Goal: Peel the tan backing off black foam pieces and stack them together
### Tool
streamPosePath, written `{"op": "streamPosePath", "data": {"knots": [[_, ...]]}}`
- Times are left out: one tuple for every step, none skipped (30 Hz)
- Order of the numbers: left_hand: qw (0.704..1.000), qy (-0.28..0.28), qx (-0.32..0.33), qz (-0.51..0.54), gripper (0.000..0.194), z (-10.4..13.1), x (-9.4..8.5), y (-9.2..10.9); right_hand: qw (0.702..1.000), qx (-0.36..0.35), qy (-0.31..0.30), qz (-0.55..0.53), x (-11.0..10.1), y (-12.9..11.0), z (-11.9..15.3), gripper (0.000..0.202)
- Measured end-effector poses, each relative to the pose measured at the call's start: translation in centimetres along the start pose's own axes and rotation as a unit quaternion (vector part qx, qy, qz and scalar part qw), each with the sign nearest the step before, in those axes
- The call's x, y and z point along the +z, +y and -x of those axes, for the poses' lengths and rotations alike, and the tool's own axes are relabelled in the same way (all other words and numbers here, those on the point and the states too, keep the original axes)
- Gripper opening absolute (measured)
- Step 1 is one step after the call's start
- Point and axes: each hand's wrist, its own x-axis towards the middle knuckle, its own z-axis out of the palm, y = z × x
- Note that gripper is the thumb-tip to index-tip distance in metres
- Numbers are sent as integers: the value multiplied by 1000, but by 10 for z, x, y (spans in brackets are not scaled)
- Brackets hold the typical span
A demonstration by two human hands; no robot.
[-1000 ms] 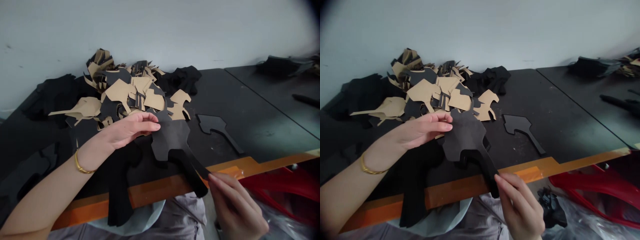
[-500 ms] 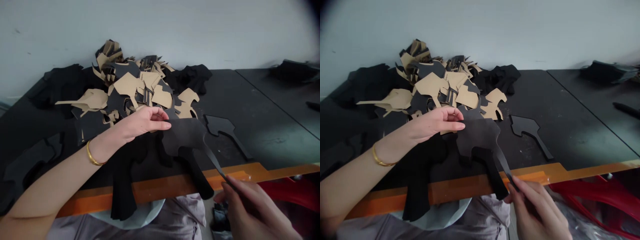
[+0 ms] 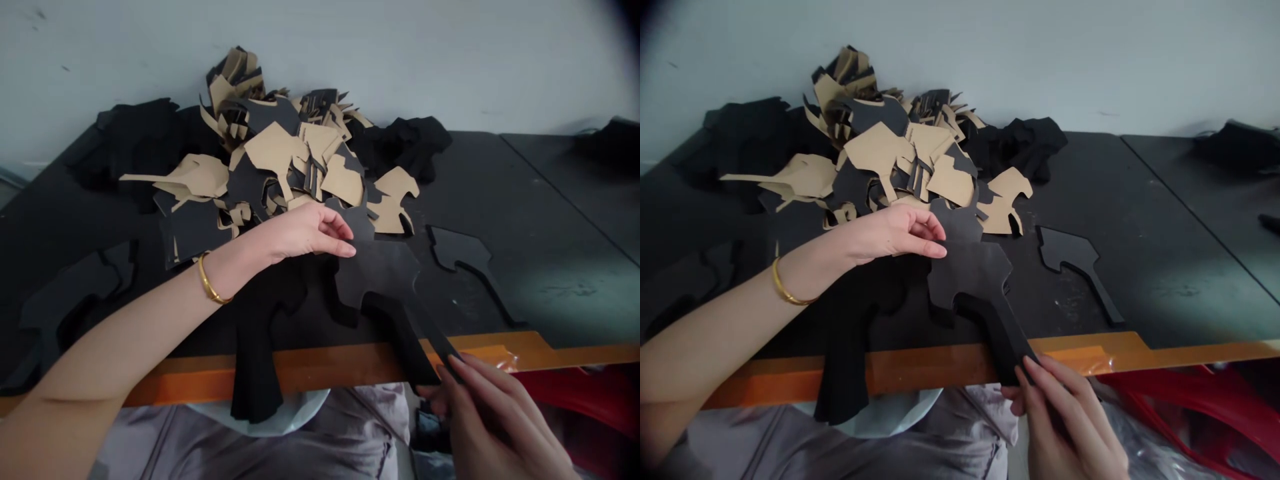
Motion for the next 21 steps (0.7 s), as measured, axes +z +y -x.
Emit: {"op": "streamPosePath", "data": {"knots": [[1000,-1,2,-5,23,0,0,-1,1000,4,-2,2,-1,0,1,43],[1000,-2,6,-12,23,-1,0,-1,1000,4,-4,2,-1,1,1,43],[1000,-3,10,-21,23,-1,0,-2,1000,3,-7,2,-1,1,2,43],[999,-4,14,-31,23,-1,-1,-2,1000,1,-8,2,-2,2,3,44],[999,-6,17,-40,23,-1,-1,-3,1000,-4,-7,1,-2,2,3,45],[999,-8,19,-46,24,-1,-2,-4,1000,-6,-4,-1,-2,2,4,45],[998,-12,22,-50,25,-2,-2,-5,1000,-8,-2,-2,-2,2,4,45],[998,-15,24,-53,25,-2,-3,-6,1000,-7,-2,-3,-2,2,4,44],[998,-18,26,-56,25,-3,-3,-7,1000,-7,-4,-5,-2,2,5,43],[998,-19,29,-58,25,-4,-3,-8,1000,-7,-7,-6,-3,1,5,42],[998,-20,31,-59,24,-4,-3,-9,1000,-5,-11,-5,-3,1,6,41],[997,-20,34,-61,24,-5,-3,-10,1000,-4,-12,-3,-3,1,6,40],[997,-19,37,-63,23,-5,-3,-11,1000,-4,-14,-3,-4,0,7,40],[997,-17,40,-66,23,-5,-2,-12,1000,-2,-16,-3,-4,0,8,39],[997,-15,43,-69,22,-6,-2,-13,1000,0,-12,-2,-4,0,8,38],[996,-14,46,-73,22,-5,-2,-13,1000,3,-11,0,-4,-1,8,37],[996,-13,48,-75,21,-5,-2,-13,1000,4,-11,3,-4,-1,8,35],[996,-14,48,-76,21,-5,-1,-13,1000,6,-13,9,-4,-1,8,34],[996,-15,47,-75,20,-5,-1,-13,1000,8,-16,14,-4,-1,7,34],[996,-16,45,-73,20,-5,-1,-13,1000,7,-18,18,-4,-1,7,34],[996,-18,44,-73,20,-5,-1,-13,1000,3,-20,19,-4,-1,7,35]]}}
